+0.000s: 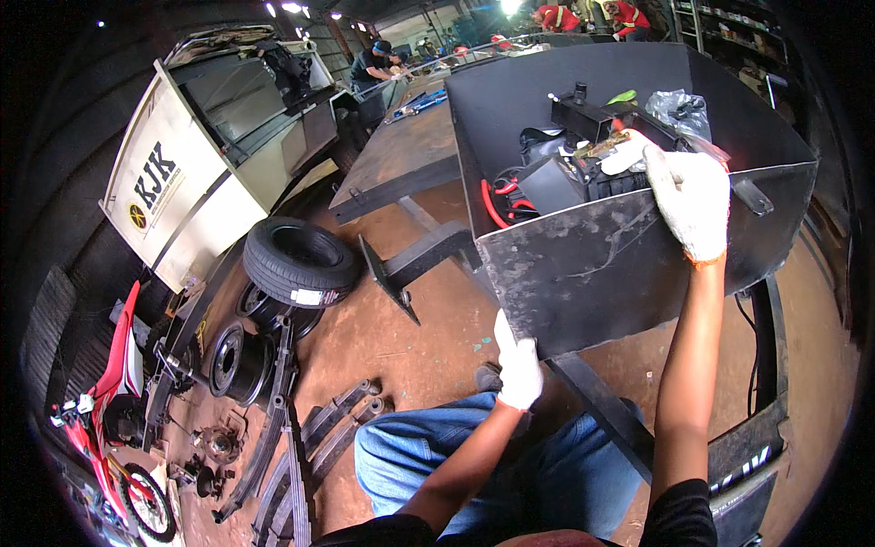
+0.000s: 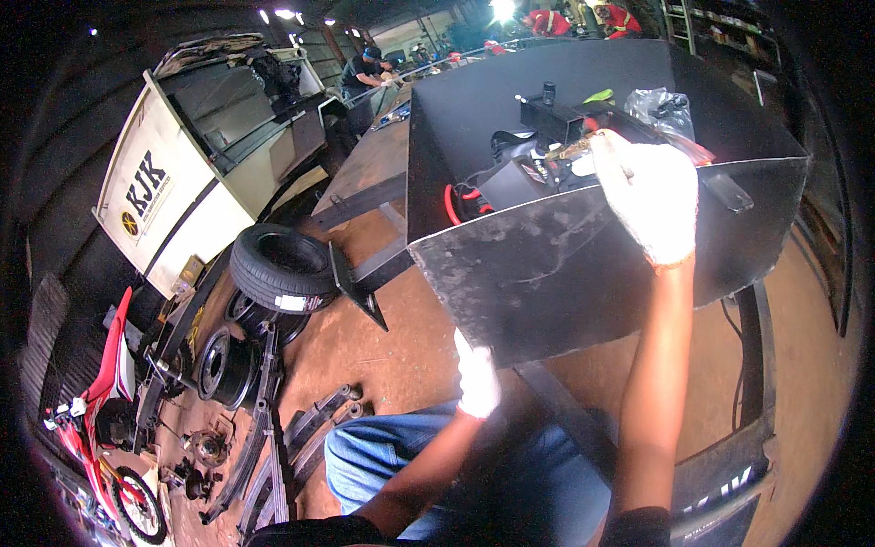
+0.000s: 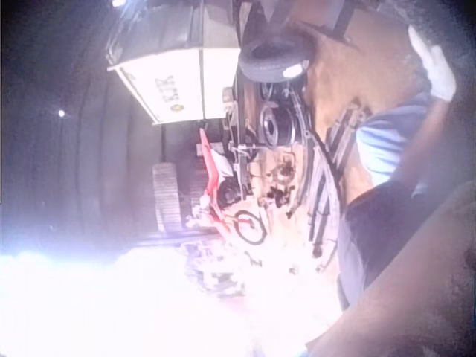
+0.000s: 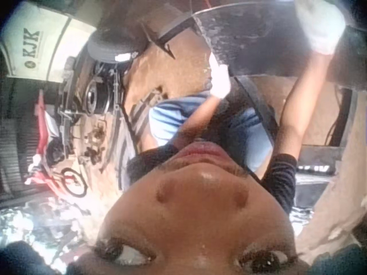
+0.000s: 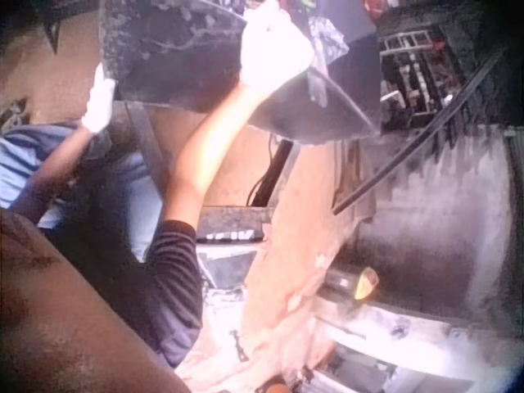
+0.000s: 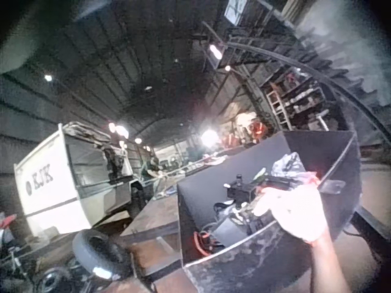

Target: The person sands a large black metal piece using a sanding block. They hold the piece with one hand and sand the surface with the other, repeatedly rubbing the sanding block across the metal. The person occasionally repositions the piece and continues sanding different areas.

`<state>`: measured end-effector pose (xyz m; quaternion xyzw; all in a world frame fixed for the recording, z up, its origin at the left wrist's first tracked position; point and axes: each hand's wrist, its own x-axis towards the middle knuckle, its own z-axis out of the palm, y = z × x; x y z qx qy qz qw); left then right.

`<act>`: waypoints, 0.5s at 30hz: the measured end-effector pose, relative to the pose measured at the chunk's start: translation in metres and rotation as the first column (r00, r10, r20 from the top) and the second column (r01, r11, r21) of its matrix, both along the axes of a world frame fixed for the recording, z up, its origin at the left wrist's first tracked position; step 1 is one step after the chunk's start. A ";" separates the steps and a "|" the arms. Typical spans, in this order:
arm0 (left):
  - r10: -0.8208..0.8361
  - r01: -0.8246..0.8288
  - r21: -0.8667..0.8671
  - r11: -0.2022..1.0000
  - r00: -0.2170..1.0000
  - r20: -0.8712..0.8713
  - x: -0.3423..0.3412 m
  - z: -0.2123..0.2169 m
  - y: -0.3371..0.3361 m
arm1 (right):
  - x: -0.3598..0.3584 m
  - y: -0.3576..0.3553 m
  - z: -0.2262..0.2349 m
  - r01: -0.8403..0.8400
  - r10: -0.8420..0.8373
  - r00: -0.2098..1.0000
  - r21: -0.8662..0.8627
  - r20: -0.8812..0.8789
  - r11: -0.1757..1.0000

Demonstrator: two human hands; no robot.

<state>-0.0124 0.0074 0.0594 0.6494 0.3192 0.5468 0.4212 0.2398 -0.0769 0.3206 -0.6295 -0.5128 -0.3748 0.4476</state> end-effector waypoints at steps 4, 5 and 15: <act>-0.018 0.008 0.214 0.977 0.999 0.045 0.008 0.113 0.011 | 0.002 -0.004 0.000 -0.030 0.028 0.998 0.033 0.059 0.999; 0.056 -0.048 0.278 0.959 0.998 -0.020 0.011 0.141 0.018 | 0.006 -0.002 -0.003 -0.052 0.047 0.997 0.086 0.058 0.995; 0.007 0.009 0.250 0.968 0.998 -0.060 -0.009 -0.005 0.007 | 0.055 0.024 -0.041 -0.101 0.099 0.995 -0.065 -0.024 0.993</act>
